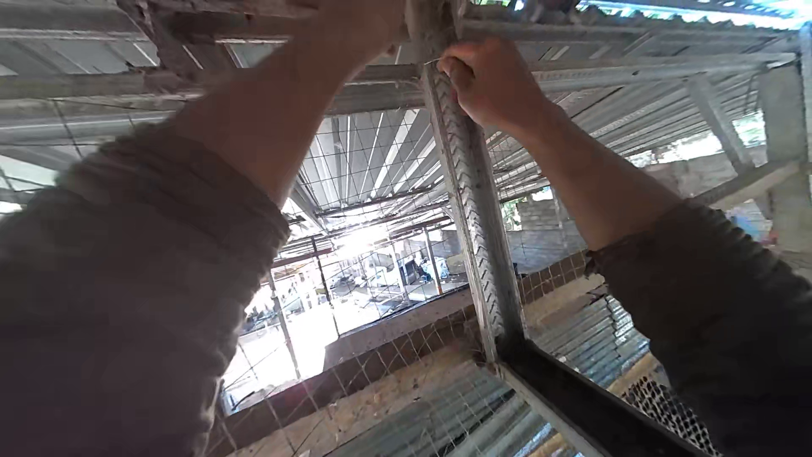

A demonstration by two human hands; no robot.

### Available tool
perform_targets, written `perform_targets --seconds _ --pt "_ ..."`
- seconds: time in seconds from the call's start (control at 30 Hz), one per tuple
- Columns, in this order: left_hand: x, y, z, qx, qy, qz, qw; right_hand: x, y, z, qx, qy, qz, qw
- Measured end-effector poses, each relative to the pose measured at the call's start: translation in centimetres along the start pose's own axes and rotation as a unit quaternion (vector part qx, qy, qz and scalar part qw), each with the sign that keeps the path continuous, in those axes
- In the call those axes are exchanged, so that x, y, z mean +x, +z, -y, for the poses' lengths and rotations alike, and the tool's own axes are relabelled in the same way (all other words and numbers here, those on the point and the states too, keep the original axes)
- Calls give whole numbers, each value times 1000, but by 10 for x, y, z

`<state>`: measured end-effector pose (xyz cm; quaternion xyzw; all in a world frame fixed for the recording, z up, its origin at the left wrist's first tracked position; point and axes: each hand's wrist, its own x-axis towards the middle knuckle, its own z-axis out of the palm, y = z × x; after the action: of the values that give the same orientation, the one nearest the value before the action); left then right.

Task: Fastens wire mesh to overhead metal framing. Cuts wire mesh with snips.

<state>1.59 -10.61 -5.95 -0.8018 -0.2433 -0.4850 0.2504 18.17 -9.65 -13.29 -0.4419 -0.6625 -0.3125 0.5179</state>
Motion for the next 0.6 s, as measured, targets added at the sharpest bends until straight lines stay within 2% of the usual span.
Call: perform_targets --seconds 0.1,0.27,0.37,0.43,0.5,0.6 --pt "-11 2 5 64 -71 12 995 0 4 7 22 23 -19 999" --pt "-22 -7 17 208 -162 128 956 -3 10 5 1 22 -22 1000" --pt "-20 -6 25 190 -166 180 951 -7 12 6 -48 4 6 999" --pt "-21 -4 24 116 -135 188 966 -8 14 4 -78 -34 39 996" --pt "-23 1 26 68 -69 157 983 -6 18 1 -85 -97 59 990" --pt "-23 12 32 51 11 128 990 0 18 3 -78 -154 55 984"
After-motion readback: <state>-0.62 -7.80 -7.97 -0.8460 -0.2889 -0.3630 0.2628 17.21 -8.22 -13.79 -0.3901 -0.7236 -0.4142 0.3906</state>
